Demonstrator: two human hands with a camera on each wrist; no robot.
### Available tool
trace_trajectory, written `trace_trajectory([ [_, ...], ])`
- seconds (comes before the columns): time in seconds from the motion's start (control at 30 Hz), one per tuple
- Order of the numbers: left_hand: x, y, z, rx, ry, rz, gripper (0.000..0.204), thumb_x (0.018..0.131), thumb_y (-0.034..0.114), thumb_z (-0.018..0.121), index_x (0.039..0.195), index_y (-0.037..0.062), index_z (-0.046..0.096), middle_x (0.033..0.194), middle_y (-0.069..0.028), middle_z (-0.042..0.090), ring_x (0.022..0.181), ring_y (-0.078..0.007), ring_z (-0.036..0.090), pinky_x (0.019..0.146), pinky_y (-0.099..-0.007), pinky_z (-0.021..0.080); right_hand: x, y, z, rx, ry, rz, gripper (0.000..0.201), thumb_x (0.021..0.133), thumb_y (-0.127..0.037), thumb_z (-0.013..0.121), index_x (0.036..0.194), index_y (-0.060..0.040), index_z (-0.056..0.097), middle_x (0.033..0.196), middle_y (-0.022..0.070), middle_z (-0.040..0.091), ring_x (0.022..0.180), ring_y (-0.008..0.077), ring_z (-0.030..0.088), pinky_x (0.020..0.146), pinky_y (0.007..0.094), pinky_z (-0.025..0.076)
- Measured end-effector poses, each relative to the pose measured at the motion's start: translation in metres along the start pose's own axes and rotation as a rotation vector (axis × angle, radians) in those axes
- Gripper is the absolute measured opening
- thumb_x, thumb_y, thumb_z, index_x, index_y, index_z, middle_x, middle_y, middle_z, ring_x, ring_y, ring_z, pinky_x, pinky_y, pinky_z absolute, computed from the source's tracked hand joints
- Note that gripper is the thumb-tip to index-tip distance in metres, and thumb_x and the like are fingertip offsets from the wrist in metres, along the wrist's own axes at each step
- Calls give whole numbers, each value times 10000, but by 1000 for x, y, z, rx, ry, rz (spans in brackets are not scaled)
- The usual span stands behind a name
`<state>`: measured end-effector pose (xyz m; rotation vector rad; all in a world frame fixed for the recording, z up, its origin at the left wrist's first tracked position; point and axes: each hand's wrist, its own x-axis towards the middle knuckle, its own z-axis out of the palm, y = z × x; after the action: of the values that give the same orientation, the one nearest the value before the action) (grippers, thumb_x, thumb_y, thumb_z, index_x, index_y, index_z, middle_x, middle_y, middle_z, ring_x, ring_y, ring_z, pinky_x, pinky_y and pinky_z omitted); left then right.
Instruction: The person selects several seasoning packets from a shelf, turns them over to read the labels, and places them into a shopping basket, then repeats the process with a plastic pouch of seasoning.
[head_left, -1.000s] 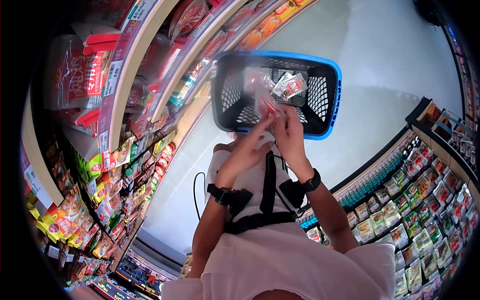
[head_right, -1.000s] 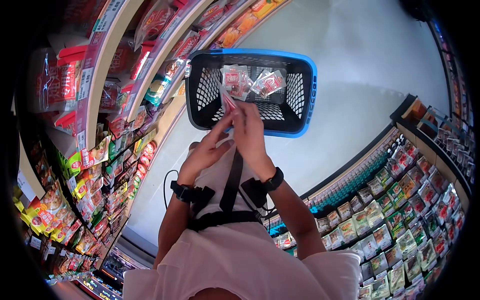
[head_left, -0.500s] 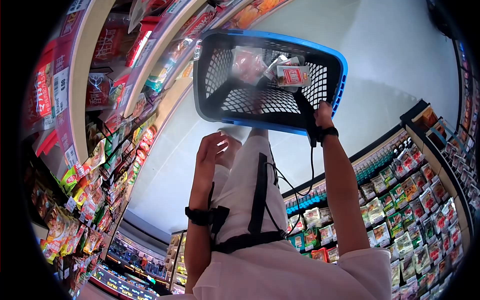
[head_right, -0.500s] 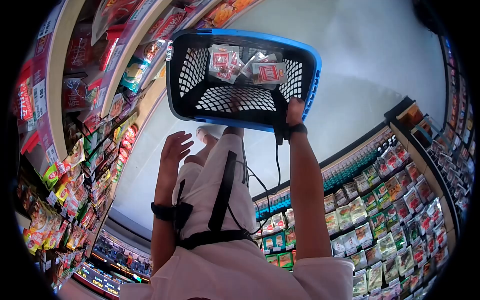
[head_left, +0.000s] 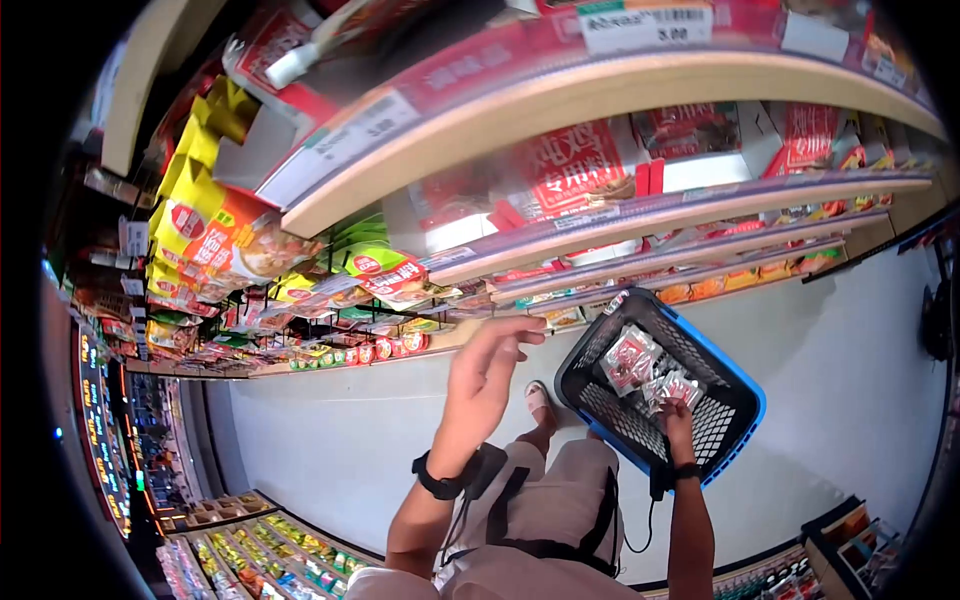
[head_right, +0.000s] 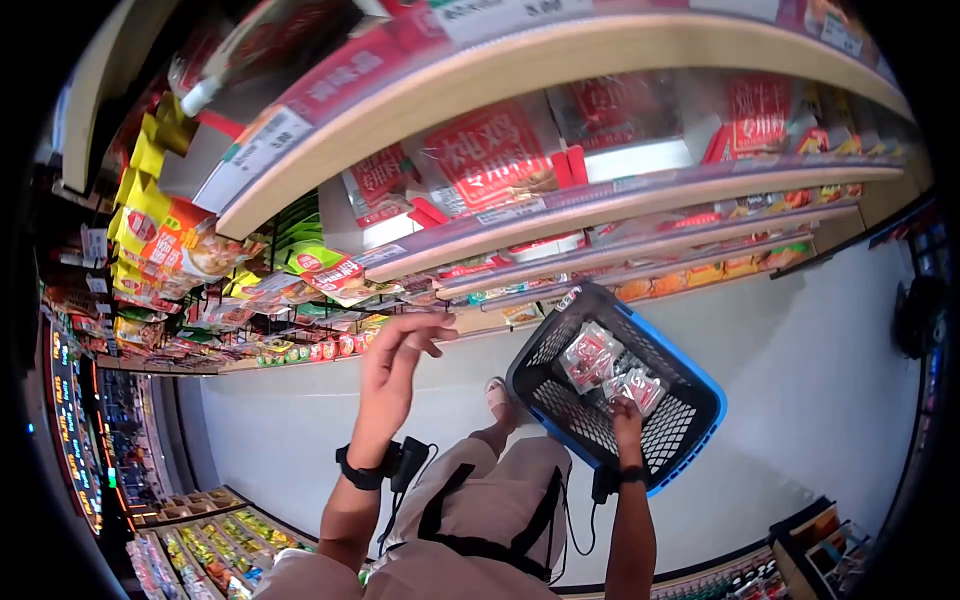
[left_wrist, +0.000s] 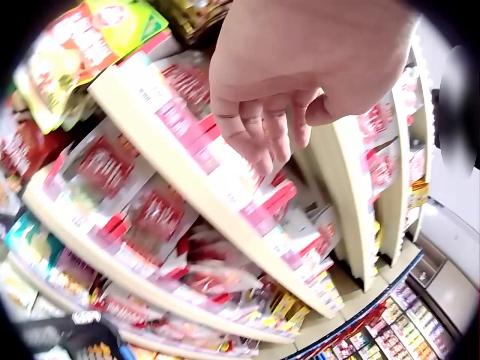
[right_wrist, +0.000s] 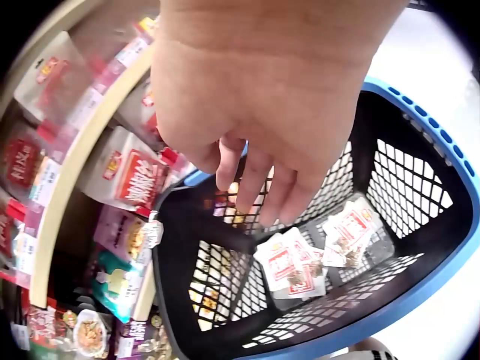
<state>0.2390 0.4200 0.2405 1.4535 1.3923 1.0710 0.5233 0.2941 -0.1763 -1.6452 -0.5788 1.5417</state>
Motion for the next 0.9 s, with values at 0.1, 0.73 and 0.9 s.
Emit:
trace_trajectory([
  [0.1, 8, 52, -41, 189, 153, 397, 209, 839, 13, 421, 986, -21, 564, 982, -142, 596, 869, -202, 572, 734, -285, 435, -30, -63, 29, 53, -103, -22, 154, 896, -91, 416, 974, -18, 528, 877, 69, 600, 760, 137, 583, 628, 237, 472],
  [0.73, 154, 150, -137, 740, 322, 838, 260, 781, 219, 575, 998, 81, 608, 801, -169, 608, 753, -323, 588, 655, -393, 466, -176, -268, 126, -70, -64, -527, 167, 912, -81, 402, 939, 13, 537, 891, 92, 614, 813, 148, 587, 755, 260, 462],
  [0.9, 143, 183, -139, 663, 284, 985, 172, 795, 145, 566, 930, 39, 587, 815, -179, 603, 767, -334, 582, 655, -373, 466, -181, -264, 139, -104, -82, -573, 159, 905, -75, 412, 941, 21, 533, 888, 89, 610, 830, 141, 583, 769, 247, 455],
])
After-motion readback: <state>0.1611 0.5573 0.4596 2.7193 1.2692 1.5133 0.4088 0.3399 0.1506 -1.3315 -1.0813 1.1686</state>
